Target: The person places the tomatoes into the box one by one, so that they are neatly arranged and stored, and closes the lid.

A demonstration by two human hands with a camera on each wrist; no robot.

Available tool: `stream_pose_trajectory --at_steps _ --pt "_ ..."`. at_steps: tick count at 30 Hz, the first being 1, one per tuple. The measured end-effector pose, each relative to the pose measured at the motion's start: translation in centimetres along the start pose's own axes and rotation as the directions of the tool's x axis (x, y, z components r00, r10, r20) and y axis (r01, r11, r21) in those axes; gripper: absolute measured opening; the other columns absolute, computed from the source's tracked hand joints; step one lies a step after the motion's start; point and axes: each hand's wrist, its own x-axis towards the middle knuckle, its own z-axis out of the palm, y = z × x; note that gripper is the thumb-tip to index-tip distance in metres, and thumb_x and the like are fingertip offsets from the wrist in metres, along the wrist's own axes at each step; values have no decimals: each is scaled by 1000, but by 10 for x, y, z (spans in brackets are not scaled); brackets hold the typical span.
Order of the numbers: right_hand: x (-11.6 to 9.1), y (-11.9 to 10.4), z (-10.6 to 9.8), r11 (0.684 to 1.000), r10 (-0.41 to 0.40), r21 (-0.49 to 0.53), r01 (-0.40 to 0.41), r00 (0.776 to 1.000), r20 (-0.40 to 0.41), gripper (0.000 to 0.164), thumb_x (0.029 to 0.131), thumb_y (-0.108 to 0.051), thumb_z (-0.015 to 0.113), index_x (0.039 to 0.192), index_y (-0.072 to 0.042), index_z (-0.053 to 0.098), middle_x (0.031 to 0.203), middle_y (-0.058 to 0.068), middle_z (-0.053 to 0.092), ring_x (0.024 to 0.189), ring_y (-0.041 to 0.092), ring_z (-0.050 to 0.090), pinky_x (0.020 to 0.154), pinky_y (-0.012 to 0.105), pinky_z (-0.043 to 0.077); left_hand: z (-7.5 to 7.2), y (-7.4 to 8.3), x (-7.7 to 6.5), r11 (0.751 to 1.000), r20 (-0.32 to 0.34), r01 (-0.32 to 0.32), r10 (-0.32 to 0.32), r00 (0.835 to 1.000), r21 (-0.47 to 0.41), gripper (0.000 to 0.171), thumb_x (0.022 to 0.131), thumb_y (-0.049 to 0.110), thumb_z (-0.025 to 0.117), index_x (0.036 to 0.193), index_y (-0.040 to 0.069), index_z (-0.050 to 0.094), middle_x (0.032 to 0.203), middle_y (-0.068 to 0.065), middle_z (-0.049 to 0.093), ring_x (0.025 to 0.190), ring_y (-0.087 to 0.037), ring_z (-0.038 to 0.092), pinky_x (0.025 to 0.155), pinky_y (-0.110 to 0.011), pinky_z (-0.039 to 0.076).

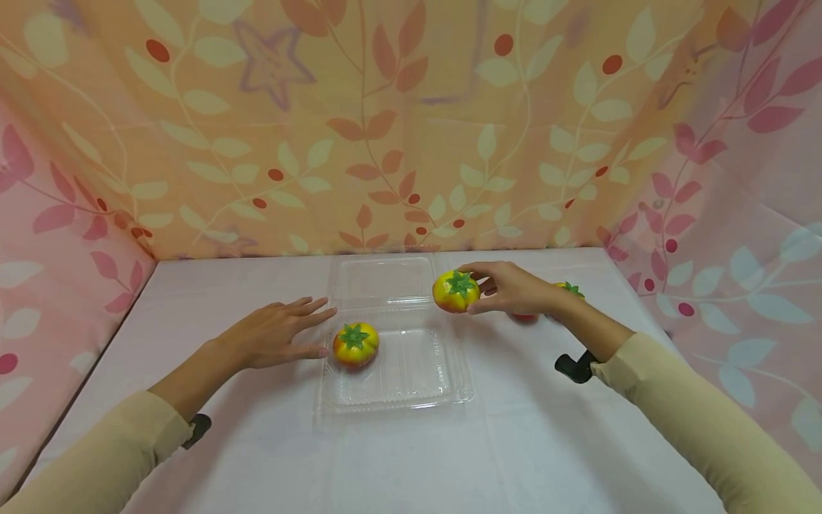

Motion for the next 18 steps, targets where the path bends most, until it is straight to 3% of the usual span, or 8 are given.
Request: stream_pose_trajectory --at_steps 9,18 --pt "13 -21 12 999 -50 15 49 997 58 67 85 -19 81 142 -2 51 134 12 61 117 30 62 98 49 50 0 0 0 1000 -9 -10 10 1000 7 75 93 61 56 153 17 42 156 -12 39 141 -38 38 105 -57 40" --pt "24 -36 26 998 -66 1 66 991 117 64 85 -17 80 141 -3 53 133 11 61 116 28 61 99 40 51 1 -1 1 1000 -6 -6 6 1000 1 75 93 62 55 153 18 42 157 -12 38 142 -38 37 105 -59 40"
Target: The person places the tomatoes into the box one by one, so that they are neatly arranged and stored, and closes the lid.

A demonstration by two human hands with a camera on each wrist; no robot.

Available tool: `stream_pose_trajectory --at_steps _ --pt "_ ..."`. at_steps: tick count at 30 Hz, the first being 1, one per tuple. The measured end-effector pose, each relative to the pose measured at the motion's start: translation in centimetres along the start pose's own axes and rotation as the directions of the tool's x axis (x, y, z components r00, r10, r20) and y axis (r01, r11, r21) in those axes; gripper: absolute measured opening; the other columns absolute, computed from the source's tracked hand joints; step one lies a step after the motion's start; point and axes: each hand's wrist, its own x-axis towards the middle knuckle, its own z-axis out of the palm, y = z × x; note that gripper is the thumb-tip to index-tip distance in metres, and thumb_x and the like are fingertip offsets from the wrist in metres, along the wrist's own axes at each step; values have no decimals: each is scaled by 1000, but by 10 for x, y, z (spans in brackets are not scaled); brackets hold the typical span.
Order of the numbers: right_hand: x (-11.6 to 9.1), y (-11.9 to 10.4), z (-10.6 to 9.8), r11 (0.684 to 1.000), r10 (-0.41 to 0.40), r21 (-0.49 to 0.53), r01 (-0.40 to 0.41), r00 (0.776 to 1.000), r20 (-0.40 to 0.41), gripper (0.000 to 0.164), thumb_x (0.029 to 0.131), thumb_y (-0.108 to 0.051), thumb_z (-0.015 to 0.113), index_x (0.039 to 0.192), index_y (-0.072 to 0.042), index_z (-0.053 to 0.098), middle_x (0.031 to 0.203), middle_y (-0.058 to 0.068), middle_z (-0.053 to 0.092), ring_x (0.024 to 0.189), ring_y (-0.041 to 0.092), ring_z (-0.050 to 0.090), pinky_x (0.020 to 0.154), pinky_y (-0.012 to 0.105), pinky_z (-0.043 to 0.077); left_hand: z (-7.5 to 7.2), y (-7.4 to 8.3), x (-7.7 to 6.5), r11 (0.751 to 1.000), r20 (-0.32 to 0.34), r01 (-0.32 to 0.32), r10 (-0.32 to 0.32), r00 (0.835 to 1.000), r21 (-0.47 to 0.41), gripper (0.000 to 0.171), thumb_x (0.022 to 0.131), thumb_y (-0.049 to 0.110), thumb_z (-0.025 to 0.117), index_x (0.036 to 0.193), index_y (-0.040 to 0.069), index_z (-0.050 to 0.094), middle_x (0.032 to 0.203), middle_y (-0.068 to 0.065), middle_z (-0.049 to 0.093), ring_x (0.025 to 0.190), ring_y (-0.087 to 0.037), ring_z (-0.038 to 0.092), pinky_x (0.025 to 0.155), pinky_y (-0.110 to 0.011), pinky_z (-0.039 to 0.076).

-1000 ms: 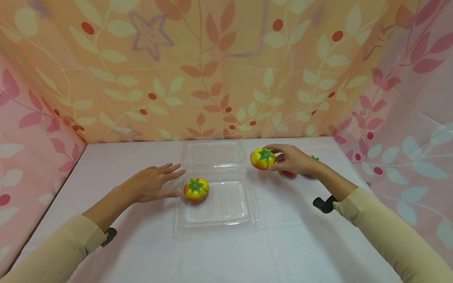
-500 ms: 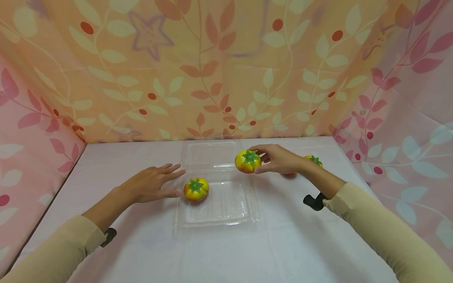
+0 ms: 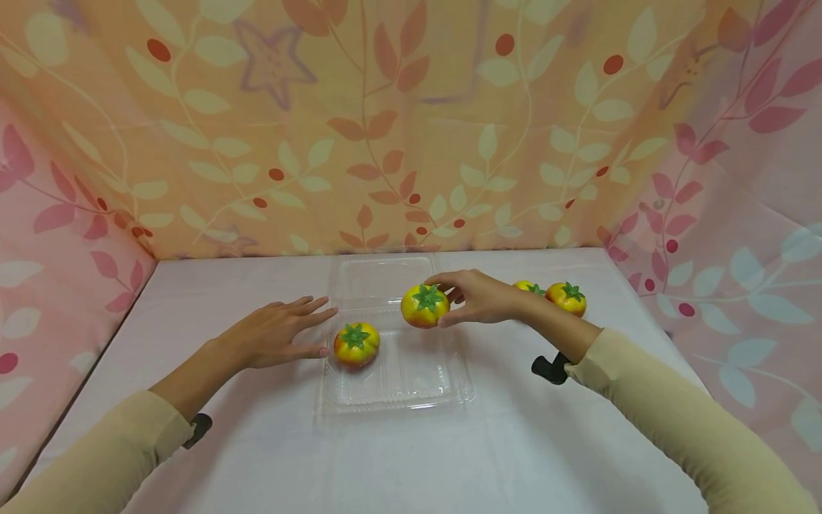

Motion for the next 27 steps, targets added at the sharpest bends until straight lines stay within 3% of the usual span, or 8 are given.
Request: stream_pose_trajectory --at_steps 6,20,27 --pt "6 -9 10 1000 -29 3 29 998 58 63 86 -19 79 141 -4 52 135 9 61 119 26 60 100 44 50 0 0 1 1000 0 1 -1 1000 5 76 93 64 53 153 18 42 157 -13 38 142 -38 37 105 -59 40" --pt "22 -33 35 995 -102 26 99 974 201 61 88 -17 78 141 -3 51 135 10 60 120 23 59 101 39 50 0 -1 1 1000 1 -1 1 1000 22 78 92 67 52 153 19 41 157 -12 38 142 -38 38 103 -59 41" --pt "27 -43 52 995 -100 2 103 958 269 61 89 -13 76 142 -2 48 136 11 59 119 23 61 100 35 50 0 -1 1 1000 2 3 -3 1000 10 77 92 65 53 153 19 42 157 -12 38 142 -38 37 103 -60 41"
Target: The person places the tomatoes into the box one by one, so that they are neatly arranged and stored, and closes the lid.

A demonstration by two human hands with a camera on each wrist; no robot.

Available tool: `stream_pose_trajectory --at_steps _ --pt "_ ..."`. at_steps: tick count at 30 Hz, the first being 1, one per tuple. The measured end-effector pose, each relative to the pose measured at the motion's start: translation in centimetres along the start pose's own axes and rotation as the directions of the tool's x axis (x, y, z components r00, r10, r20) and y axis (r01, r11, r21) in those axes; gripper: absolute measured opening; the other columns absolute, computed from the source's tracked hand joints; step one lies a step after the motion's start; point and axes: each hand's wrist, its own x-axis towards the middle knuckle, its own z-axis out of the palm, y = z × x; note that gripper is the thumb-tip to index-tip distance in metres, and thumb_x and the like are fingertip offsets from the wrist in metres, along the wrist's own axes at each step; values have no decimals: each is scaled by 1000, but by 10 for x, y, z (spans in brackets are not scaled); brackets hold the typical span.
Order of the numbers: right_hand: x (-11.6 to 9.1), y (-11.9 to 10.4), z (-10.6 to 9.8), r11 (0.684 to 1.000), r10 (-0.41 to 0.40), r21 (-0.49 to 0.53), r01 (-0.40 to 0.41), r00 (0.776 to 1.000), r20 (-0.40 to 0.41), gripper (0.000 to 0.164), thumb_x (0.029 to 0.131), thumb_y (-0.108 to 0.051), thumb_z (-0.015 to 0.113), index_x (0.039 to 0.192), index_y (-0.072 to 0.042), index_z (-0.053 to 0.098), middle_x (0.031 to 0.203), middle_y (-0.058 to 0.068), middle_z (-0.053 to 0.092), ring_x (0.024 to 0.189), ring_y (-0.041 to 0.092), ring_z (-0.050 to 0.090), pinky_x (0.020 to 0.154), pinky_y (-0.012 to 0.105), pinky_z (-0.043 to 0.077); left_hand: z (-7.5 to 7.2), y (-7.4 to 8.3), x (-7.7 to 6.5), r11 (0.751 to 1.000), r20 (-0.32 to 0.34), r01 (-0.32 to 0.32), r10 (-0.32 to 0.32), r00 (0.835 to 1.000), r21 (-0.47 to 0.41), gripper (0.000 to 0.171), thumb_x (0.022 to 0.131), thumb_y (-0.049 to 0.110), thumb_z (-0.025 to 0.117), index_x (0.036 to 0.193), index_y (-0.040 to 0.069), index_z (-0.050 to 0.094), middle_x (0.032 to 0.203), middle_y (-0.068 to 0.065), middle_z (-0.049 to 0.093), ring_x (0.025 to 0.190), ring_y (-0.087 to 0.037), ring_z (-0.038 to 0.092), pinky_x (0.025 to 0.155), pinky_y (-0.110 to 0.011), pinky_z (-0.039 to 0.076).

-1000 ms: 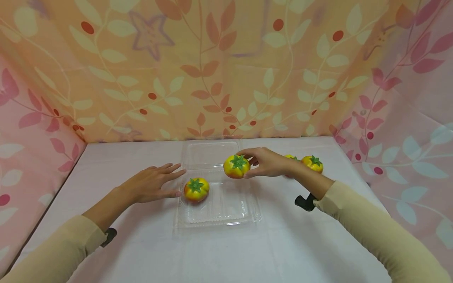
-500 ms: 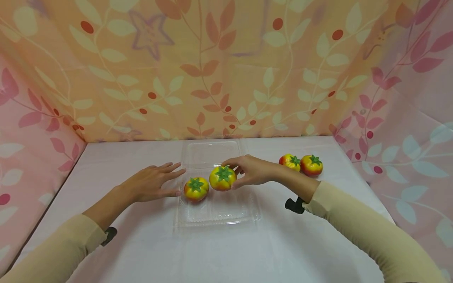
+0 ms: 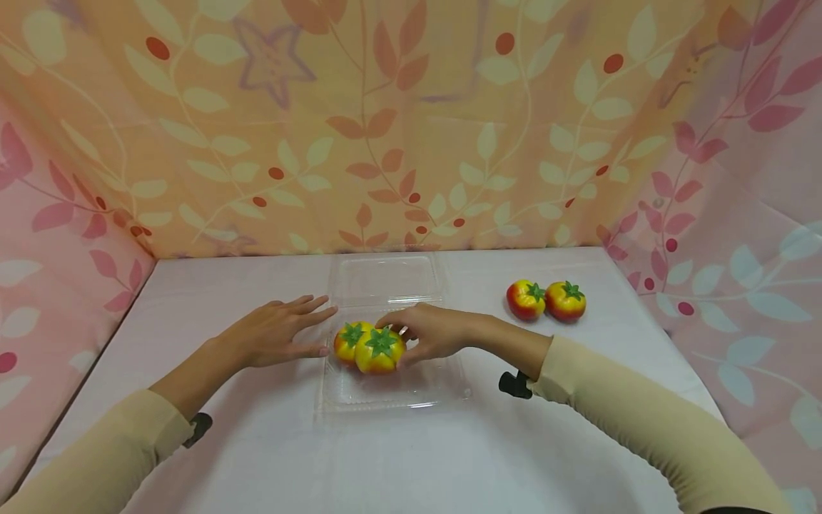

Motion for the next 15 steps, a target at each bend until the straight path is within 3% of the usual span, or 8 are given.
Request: stream_pose_trajectory --at_steps 15 --pt "14 -9 16 996 12 -92 -7 998 64 62 89 -16 77 143 -6 49 136 6 59 113 16 63 98 27 50 -4 4 -1 1000 7 1 -1 1000 -2 77 93 65 53 153 18 41 157 -13 38 143 -38 36 103 -60 41"
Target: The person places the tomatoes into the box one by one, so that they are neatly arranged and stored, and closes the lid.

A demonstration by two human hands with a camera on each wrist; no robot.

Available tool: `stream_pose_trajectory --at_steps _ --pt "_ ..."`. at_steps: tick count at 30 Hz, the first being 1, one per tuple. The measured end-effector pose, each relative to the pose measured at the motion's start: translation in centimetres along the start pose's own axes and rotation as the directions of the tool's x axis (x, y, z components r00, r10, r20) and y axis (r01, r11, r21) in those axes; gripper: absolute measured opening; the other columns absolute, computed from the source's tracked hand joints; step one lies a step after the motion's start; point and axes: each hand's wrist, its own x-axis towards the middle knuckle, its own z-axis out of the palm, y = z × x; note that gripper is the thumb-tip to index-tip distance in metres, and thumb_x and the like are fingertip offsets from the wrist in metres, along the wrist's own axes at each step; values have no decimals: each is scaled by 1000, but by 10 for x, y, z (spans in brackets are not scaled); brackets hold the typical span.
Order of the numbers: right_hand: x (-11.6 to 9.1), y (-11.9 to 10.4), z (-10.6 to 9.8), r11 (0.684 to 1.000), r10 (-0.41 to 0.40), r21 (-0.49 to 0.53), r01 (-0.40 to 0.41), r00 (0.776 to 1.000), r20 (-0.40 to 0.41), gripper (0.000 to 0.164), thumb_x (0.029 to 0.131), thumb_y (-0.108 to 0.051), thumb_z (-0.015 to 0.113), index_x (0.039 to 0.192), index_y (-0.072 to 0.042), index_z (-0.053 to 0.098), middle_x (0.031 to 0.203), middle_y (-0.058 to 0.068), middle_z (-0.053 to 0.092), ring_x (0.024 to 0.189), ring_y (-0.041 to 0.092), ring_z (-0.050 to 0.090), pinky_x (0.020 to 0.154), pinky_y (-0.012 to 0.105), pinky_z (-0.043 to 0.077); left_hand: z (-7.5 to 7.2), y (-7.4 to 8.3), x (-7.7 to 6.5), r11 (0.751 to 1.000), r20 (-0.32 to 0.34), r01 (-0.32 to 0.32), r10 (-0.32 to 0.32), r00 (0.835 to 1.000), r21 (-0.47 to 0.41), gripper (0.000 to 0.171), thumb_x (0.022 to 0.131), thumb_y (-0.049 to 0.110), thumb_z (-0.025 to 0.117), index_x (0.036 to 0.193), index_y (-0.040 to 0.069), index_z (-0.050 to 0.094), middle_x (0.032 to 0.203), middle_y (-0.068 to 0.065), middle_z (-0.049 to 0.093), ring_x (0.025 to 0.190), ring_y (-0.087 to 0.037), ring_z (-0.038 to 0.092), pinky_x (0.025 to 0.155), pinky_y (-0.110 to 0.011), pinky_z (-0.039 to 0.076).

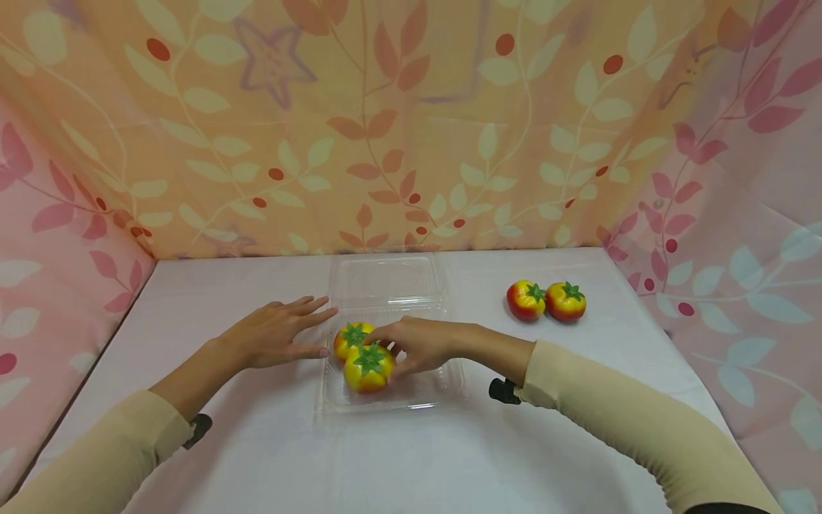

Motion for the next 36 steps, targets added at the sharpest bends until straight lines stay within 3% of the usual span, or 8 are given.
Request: stream_pose_trajectory --at_steps 21,36 --pt "14 -2 8 1000 -17 -4 17 998 55 60 87 -17 78 140 -8 51 125 4 64 106 11 63 95 22 50 1 -1 0 1000 2 1 -1 1000 -3 79 92 68 51 153 18 41 157 -12 37 142 -38 37 103 -61 41" --pt "17 1 15 1000 11 -7 -10 999 53 62 88 -16 78 142 -8 50 128 5 63 101 11 64 91 22 52 3 -3 1 1000 4 7 -8 1000 4 81 92 70 48 154 19 40 158 -12 36 143 -37 36 103 -61 41"
